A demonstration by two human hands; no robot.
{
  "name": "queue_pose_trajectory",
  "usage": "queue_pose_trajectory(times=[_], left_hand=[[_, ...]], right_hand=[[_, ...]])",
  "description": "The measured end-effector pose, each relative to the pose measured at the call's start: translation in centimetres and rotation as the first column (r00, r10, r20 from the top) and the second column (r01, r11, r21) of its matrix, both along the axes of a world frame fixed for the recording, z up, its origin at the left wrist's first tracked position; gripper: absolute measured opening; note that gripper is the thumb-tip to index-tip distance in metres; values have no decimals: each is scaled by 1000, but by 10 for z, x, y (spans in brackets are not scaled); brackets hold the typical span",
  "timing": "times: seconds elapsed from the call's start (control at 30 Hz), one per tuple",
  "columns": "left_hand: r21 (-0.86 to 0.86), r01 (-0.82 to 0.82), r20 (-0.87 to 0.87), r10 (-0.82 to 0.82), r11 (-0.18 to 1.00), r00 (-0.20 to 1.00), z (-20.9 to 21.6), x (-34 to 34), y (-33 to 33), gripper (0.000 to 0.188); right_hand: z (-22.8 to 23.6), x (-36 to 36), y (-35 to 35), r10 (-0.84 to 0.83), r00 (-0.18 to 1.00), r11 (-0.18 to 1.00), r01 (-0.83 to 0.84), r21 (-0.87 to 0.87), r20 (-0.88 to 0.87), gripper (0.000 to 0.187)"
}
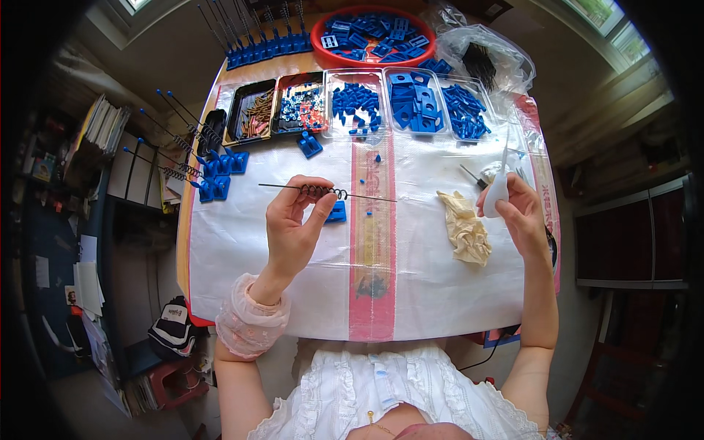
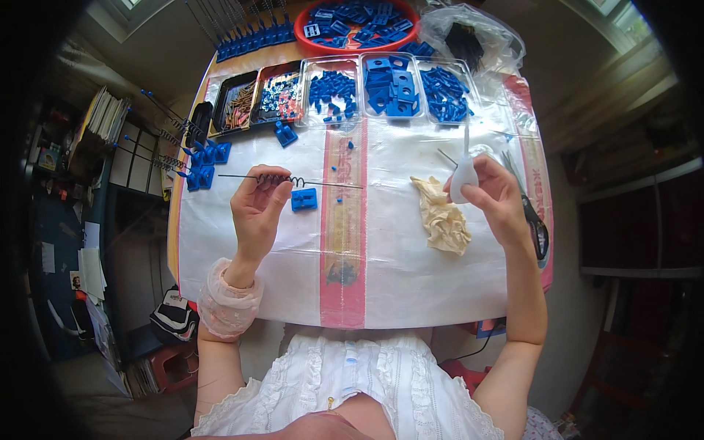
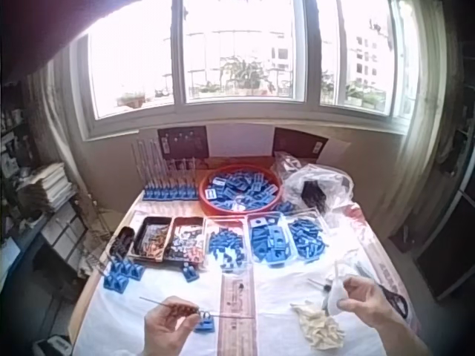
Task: Assembling small electronic or mechanical components by sliding a spring-like coil and plastic connectors onto a thin metal rod.
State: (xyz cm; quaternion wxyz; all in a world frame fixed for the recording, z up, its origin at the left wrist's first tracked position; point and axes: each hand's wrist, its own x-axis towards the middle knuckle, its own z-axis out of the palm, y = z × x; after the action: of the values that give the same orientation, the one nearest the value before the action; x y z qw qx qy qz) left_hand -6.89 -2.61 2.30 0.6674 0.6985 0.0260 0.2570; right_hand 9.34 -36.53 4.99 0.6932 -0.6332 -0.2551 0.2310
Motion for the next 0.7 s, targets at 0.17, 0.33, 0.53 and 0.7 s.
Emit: queue_pose_trajectory(times=[0.17,0.33,0.53,0.7], left_hand=[[-34,-2,-45,0,999,999,-7,-1,2,17],[-67,2,-27,-4,998,1000,-7,-1,0,17],[-46,-24,-37,22,999,999,-7,1,-3,13],[-66,-10,-48,7,998,999,-9,3,-1,12]], right_hand=[[-17,0,-10,-138,970,977,167,132,-202,28],[-24,6,-20,-145,951,976,183,120,-271,24],[-25,-2,-10,-162,927,983,180,22,-338,18],[-27,-7,-8,-163,904,982,189,27,-396,16]])
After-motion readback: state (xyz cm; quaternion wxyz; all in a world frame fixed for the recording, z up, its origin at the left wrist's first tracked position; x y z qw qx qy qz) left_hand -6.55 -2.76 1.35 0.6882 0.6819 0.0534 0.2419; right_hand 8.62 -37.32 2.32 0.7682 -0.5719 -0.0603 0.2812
